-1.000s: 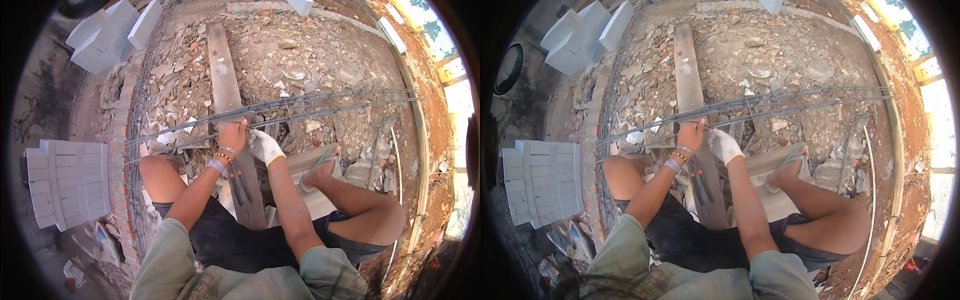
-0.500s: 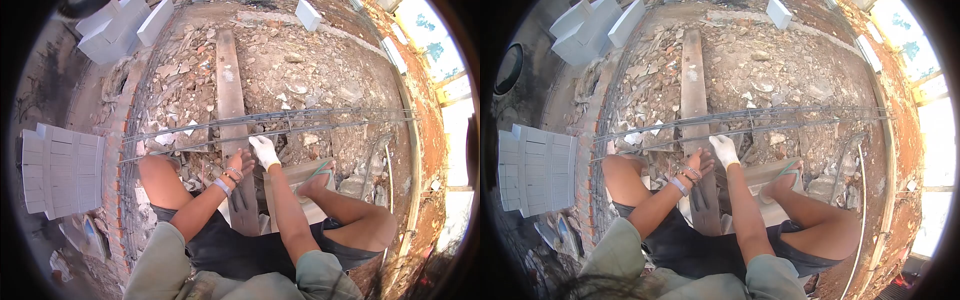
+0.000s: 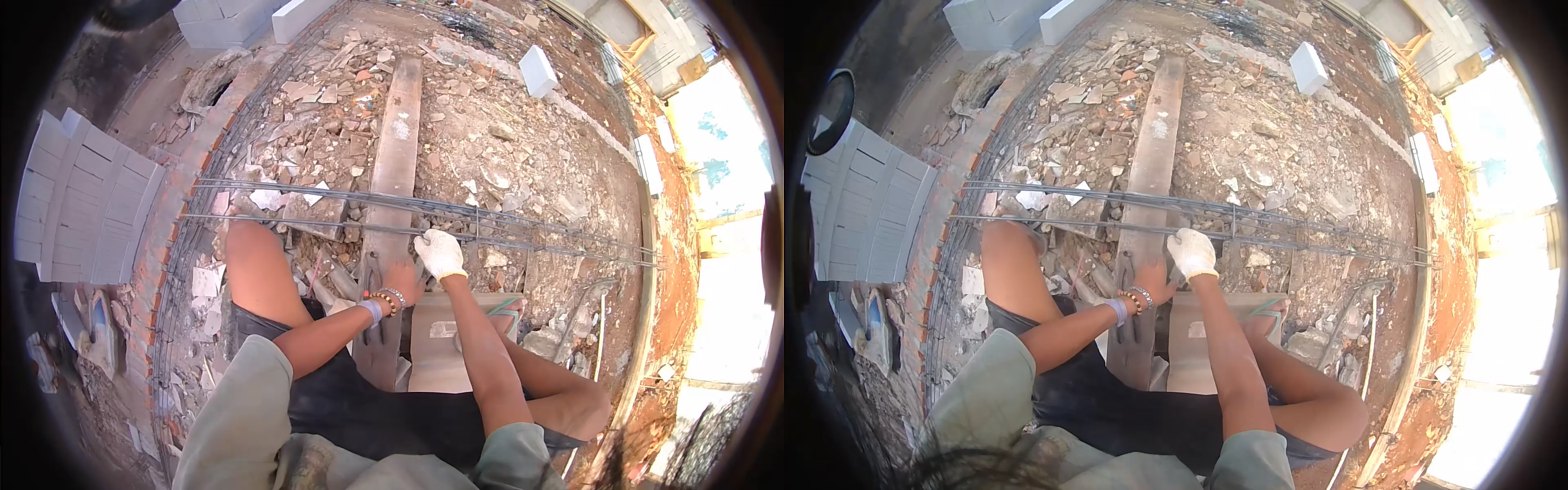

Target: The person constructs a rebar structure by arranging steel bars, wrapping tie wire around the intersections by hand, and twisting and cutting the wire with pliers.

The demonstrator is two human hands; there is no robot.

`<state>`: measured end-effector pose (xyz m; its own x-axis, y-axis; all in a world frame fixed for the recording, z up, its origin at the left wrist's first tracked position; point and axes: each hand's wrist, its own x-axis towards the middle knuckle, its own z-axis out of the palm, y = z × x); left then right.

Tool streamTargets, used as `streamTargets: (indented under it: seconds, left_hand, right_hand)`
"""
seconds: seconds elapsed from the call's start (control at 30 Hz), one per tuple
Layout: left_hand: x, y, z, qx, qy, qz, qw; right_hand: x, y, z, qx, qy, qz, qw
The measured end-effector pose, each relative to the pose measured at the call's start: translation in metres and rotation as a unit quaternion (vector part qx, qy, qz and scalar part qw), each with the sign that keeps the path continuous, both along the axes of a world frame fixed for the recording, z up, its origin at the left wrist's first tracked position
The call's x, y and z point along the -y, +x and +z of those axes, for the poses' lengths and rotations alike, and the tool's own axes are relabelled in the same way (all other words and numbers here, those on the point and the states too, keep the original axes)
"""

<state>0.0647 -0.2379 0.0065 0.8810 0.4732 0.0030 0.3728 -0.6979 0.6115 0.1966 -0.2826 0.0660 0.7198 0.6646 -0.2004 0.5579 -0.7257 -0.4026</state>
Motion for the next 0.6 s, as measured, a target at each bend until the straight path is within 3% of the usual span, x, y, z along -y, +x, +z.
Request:
streamTargets:
  seconds: [0.1, 0.17, 0.27, 0.37, 0.4, 0.5, 0.53, 0.6]
  left_hand:
    - [0.002, 0.015, 0.028, -0.097, -0.357, 0.035, 0.929]
    - [0.001, 0.018, 0.043, -0.098, -0.572, 0.104, 0.808]
    - [0.031, 0.027, -0.004, -0.025, -0.659, 0.084, 0.747]
    - [0.037, 0.036, 0.032, 0.021, -0.802, 0.203, 0.561]
    - [0.036, 0.036, 0.038, 0.000, -0.780, 0.199, 0.593]
    - [0.030, 0.033, 0.046, -0.062, -0.715, 0.175, 0.674]
    - [0.029, 0.031, 0.042, -0.055, -0.721, 0.165, 0.671]
    - [0.030, 0.021, 0.034, -0.030, -0.750, 0.136, 0.647]
  right_hand:
    - [-0.002, 0.007, 0.002, 0.031, -0.054, 0.066, 0.996]
    - [-0.002, 0.010, -0.001, 0.117, -0.061, 0.146, 0.980]
    - [-0.016, 0.014, 0.008, 0.210, -0.159, 0.299, 0.917]
    - [-0.024, 0.009, 0.009, 0.301, -0.204, 0.404, 0.839]
    - [-0.026, 0.006, 0.008, 0.317, -0.218, 0.424, 0.820]
    - [-0.020, 0.001, 0.010, 0.288, -0.173, 0.336, 0.880]
    - [-0.015, -0.002, 0.009, 0.285, -0.147, 0.301, 0.898]
    - [-0.013, -0.019, 0.014, 0.200, -0.197, 0.232, 0.931]
